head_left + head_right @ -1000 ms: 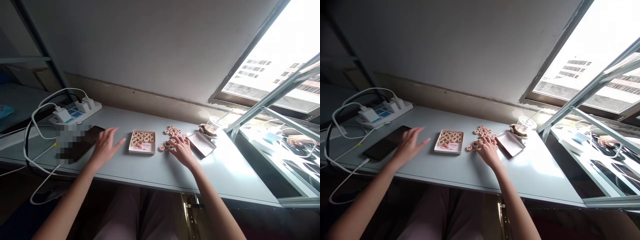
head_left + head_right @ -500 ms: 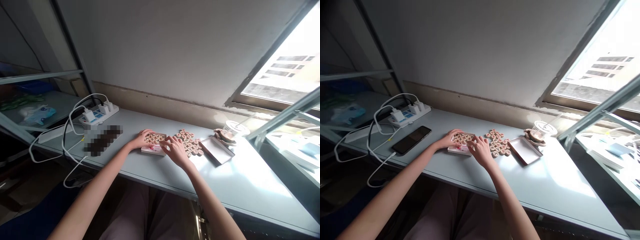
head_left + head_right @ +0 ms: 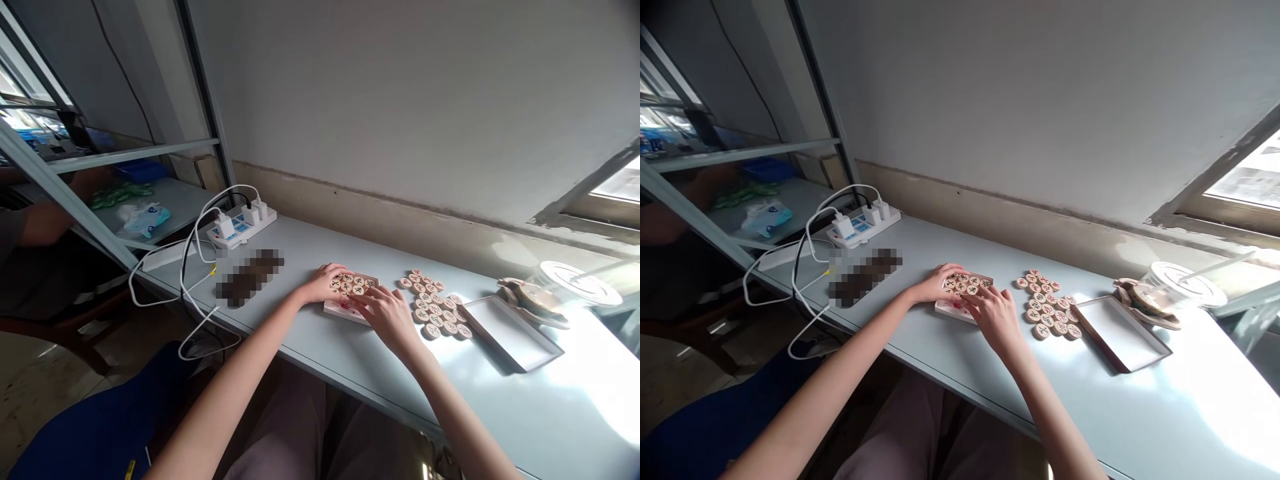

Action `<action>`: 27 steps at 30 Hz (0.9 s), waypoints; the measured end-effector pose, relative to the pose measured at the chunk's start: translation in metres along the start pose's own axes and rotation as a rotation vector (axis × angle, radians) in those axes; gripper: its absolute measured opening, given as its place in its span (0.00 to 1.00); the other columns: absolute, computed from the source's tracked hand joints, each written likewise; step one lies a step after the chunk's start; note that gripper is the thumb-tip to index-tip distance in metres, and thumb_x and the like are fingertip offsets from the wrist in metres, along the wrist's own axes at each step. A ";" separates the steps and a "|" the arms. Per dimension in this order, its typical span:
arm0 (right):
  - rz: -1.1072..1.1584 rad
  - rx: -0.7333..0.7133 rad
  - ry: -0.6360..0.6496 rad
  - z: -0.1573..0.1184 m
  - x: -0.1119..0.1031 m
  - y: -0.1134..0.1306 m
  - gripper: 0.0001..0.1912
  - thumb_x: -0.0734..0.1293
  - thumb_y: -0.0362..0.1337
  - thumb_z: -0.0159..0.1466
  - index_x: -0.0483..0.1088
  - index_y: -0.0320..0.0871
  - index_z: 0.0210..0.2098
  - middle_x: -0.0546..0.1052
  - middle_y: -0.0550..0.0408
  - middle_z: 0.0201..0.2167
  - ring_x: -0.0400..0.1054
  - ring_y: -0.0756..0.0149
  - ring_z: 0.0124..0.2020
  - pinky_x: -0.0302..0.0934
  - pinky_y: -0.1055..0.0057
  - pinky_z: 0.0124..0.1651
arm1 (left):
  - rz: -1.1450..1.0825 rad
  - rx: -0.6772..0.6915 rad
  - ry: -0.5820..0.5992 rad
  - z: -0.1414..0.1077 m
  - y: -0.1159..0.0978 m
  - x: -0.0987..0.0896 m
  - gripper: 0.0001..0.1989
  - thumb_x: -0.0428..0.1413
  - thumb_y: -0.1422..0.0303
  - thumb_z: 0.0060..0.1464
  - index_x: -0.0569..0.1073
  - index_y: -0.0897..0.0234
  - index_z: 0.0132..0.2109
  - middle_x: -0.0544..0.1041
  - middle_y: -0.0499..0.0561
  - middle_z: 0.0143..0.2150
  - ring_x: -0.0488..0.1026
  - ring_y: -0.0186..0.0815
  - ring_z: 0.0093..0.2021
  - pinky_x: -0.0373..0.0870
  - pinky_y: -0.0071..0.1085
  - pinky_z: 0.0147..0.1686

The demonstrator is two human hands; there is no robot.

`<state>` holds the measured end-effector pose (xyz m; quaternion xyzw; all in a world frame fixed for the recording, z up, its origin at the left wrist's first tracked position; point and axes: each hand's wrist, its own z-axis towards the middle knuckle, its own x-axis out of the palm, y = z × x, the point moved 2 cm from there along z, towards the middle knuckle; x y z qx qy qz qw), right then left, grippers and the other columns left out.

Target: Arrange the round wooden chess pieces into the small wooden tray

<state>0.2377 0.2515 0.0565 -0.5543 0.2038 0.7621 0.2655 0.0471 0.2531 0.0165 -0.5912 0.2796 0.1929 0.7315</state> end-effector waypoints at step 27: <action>-0.137 0.278 -0.063 -0.074 0.020 -0.094 0.22 0.50 0.45 0.69 0.70 0.52 0.53 0.72 0.54 0.56 0.60 0.53 0.61 0.41 0.41 0.64 | 0.104 -0.064 -0.036 0.005 -0.011 0.010 0.36 0.61 0.55 0.48 0.60 0.56 0.61 0.61 0.58 0.62 0.56 0.51 0.63 0.53 0.46 0.62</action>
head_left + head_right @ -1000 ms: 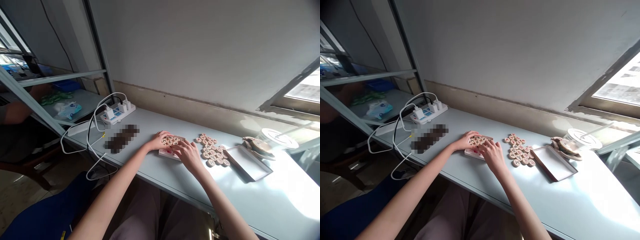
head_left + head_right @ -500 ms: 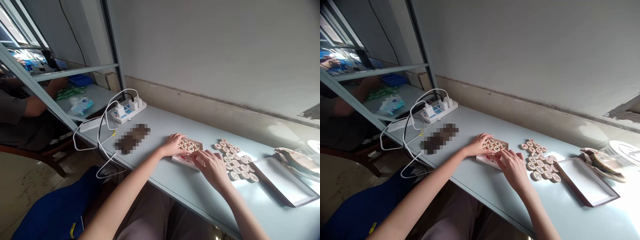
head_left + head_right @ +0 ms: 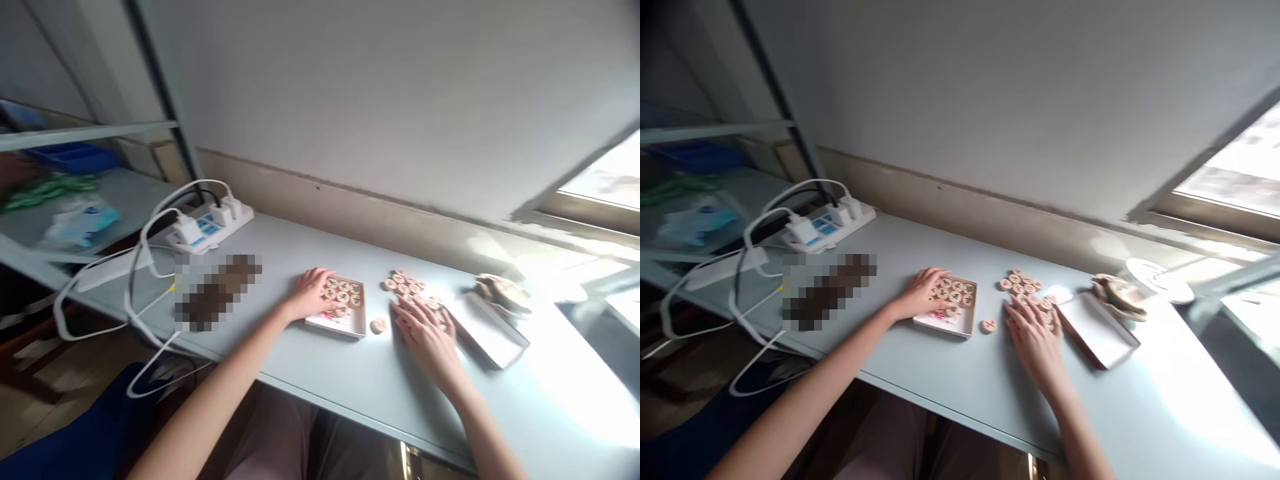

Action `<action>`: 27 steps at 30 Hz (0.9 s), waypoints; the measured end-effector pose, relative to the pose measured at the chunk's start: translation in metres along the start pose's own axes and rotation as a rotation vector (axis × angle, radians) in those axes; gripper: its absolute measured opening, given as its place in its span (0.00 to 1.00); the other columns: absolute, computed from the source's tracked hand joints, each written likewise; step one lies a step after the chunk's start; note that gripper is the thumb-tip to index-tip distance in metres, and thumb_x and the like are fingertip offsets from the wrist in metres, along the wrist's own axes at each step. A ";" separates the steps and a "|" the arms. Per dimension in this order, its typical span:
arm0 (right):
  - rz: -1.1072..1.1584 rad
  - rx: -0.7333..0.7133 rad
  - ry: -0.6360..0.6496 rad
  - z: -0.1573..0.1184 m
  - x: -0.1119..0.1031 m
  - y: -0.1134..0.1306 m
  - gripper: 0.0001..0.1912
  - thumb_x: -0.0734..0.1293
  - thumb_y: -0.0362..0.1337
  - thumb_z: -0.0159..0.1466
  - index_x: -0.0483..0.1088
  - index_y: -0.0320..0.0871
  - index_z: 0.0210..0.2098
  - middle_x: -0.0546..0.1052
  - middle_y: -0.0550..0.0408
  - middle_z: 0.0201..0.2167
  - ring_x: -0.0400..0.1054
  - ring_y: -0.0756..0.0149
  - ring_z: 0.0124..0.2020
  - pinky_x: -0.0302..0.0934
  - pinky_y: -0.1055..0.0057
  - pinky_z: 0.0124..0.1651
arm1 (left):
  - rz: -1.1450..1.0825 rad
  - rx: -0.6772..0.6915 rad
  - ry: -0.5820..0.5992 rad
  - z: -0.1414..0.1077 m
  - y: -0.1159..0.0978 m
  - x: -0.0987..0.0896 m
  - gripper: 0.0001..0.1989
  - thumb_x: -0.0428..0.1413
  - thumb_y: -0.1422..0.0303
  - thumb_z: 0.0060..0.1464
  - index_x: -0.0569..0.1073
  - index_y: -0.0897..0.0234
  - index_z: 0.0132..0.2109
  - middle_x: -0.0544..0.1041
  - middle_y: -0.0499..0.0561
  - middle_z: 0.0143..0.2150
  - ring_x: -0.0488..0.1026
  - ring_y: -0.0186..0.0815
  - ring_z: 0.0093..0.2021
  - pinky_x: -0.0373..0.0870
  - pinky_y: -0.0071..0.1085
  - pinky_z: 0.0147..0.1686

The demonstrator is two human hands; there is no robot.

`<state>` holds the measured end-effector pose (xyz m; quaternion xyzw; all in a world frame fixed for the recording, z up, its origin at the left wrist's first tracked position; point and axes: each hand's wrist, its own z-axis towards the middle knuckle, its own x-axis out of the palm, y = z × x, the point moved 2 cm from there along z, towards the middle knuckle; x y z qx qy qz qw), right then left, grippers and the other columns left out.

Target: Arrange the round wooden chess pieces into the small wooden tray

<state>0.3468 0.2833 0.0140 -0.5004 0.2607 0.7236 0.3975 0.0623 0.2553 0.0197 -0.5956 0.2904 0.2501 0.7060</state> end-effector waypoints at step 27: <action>0.297 -0.097 0.033 0.030 -0.065 0.082 0.09 0.68 0.40 0.62 0.68 0.47 0.41 0.79 0.57 0.37 0.68 0.61 0.42 0.49 0.60 0.53 | -0.061 0.036 -0.076 0.000 0.006 0.003 0.31 0.59 0.56 0.47 0.63 0.55 0.58 0.65 0.54 0.59 0.60 0.45 0.62 0.59 0.41 0.60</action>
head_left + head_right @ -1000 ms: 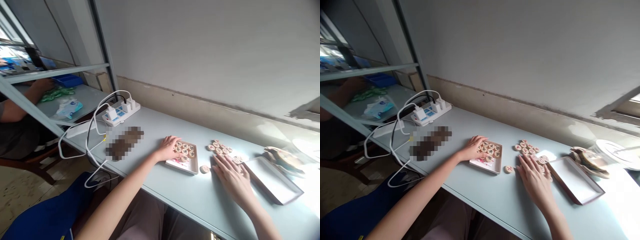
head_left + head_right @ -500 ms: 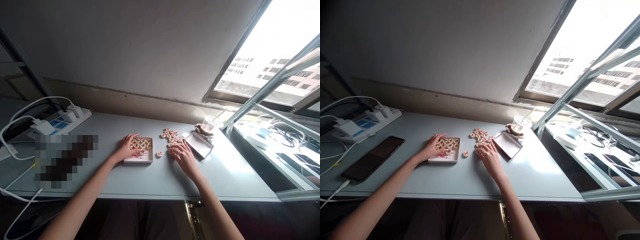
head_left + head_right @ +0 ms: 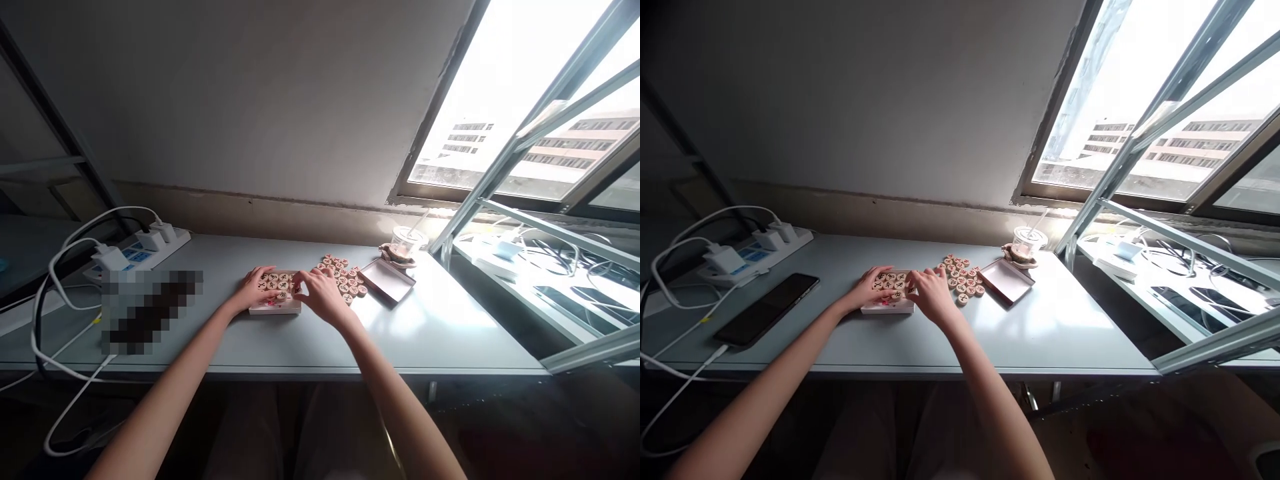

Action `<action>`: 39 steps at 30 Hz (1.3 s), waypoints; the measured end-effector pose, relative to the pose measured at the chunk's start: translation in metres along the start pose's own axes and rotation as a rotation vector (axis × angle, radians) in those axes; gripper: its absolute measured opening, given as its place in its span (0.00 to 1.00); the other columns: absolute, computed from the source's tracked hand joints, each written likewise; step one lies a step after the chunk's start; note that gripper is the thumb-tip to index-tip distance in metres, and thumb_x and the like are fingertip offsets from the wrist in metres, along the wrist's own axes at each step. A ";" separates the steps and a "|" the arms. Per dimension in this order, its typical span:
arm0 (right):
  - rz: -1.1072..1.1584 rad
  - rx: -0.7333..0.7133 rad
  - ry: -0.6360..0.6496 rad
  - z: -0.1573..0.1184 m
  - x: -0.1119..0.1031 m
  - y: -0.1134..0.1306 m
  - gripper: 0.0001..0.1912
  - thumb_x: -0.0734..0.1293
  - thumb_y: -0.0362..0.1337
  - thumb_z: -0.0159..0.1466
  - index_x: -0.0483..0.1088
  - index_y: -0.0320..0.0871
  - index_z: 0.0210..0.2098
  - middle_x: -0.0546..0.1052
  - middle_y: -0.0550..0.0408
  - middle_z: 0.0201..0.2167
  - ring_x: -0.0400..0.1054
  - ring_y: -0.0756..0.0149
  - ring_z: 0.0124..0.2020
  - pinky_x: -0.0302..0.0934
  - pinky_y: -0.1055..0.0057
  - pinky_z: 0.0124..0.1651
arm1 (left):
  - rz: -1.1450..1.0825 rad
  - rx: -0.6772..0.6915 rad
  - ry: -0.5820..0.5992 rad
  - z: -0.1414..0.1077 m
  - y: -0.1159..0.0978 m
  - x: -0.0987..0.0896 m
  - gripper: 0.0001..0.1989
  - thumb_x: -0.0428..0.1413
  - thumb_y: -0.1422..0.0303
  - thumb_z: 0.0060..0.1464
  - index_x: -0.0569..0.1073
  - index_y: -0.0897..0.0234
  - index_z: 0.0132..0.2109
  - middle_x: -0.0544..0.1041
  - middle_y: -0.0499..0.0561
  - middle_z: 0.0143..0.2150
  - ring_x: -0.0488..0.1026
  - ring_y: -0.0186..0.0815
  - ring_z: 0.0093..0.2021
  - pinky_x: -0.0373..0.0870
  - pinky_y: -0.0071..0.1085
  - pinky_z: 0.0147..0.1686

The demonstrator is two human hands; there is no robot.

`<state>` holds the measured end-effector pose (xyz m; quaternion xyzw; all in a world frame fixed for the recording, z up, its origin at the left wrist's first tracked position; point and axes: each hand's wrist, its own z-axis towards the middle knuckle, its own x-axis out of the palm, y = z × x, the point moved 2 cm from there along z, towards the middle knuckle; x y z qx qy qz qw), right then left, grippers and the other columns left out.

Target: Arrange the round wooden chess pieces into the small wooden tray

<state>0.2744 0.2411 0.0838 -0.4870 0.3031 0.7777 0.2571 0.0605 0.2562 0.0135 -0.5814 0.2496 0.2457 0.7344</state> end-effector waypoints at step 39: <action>-0.382 0.243 -0.008 -0.042 0.022 -0.069 0.19 0.57 0.35 0.67 0.66 0.44 0.56 0.61 0.47 0.64 0.47 0.51 0.66 0.28 0.38 0.64 | -0.088 -0.059 -0.177 0.007 0.034 -0.008 0.21 0.44 0.68 0.55 0.73 0.64 0.52 0.74 0.56 0.55 0.70 0.43 0.54 0.67 0.40 0.54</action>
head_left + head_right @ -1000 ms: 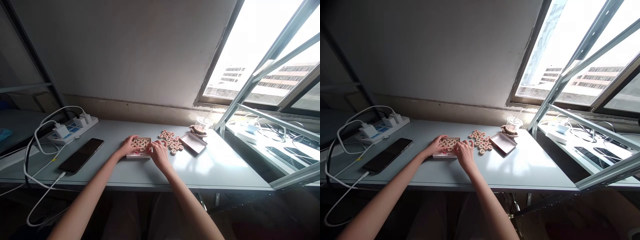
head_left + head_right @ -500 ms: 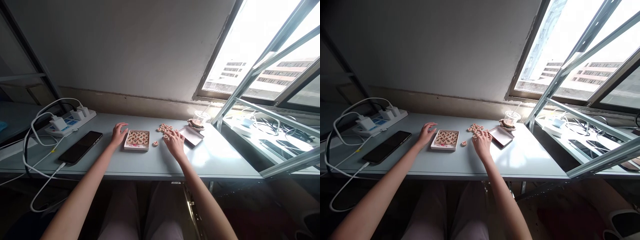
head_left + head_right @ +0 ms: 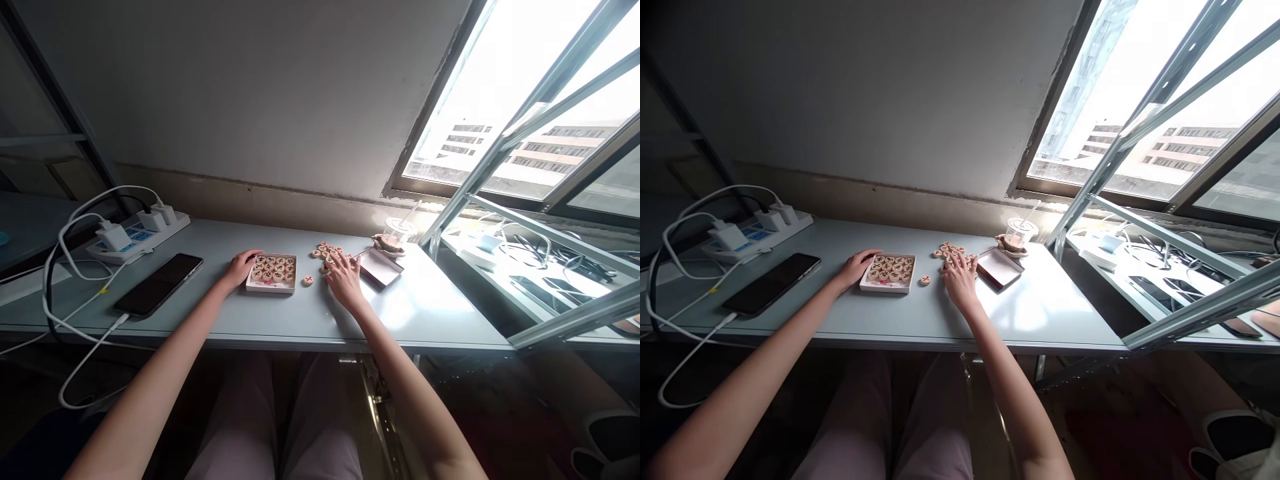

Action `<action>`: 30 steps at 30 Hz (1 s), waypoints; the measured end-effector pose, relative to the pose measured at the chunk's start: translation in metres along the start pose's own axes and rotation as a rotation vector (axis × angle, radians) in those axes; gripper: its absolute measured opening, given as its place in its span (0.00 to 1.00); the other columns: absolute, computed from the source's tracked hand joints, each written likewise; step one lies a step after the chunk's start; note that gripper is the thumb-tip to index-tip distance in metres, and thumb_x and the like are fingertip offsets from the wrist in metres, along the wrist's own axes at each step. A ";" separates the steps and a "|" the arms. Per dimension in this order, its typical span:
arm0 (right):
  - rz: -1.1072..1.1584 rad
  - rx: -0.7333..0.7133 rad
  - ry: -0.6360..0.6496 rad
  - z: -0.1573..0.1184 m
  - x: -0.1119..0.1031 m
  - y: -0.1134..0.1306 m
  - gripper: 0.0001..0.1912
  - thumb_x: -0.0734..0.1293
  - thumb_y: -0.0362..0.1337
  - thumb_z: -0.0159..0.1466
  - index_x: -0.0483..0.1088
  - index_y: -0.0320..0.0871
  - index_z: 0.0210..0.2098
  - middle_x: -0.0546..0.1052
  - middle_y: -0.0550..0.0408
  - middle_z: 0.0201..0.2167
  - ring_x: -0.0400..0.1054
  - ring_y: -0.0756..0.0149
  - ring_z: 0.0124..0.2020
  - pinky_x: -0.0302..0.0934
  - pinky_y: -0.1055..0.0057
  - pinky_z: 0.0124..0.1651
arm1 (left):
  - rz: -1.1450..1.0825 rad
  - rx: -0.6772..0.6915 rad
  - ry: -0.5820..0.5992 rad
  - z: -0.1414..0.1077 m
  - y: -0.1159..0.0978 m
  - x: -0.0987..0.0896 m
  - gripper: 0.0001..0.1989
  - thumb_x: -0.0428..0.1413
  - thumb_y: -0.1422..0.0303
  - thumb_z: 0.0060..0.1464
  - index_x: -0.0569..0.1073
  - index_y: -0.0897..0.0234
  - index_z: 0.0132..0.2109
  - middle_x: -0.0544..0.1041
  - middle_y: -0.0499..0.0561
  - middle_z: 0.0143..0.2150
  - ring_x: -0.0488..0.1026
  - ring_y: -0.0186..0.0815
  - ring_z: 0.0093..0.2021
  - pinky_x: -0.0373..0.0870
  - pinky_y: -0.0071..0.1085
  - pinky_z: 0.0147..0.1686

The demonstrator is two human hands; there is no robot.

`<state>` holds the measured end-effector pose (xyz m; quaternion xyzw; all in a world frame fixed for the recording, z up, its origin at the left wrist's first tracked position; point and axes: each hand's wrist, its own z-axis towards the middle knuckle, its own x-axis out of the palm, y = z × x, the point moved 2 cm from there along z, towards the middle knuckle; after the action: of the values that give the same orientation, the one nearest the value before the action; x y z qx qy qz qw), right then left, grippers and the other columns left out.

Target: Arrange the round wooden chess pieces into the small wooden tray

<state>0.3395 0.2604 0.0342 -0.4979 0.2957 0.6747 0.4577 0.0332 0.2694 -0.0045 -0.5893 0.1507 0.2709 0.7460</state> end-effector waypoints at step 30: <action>0.388 -0.300 -0.083 0.008 -0.020 0.122 0.14 0.58 0.39 0.69 0.75 0.52 0.38 0.79 0.56 0.41 0.66 0.61 0.45 0.47 0.61 0.51 | 0.075 0.023 -0.051 -0.010 -0.017 -0.003 0.18 0.46 0.74 0.53 0.74 0.61 0.48 0.76 0.53 0.52 0.71 0.41 0.54 0.64 0.39 0.57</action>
<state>0.2266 0.2113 0.0485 -0.4660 0.2632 0.8061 0.2527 0.0420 0.2569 0.0083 -0.5675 0.1566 0.3119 0.7458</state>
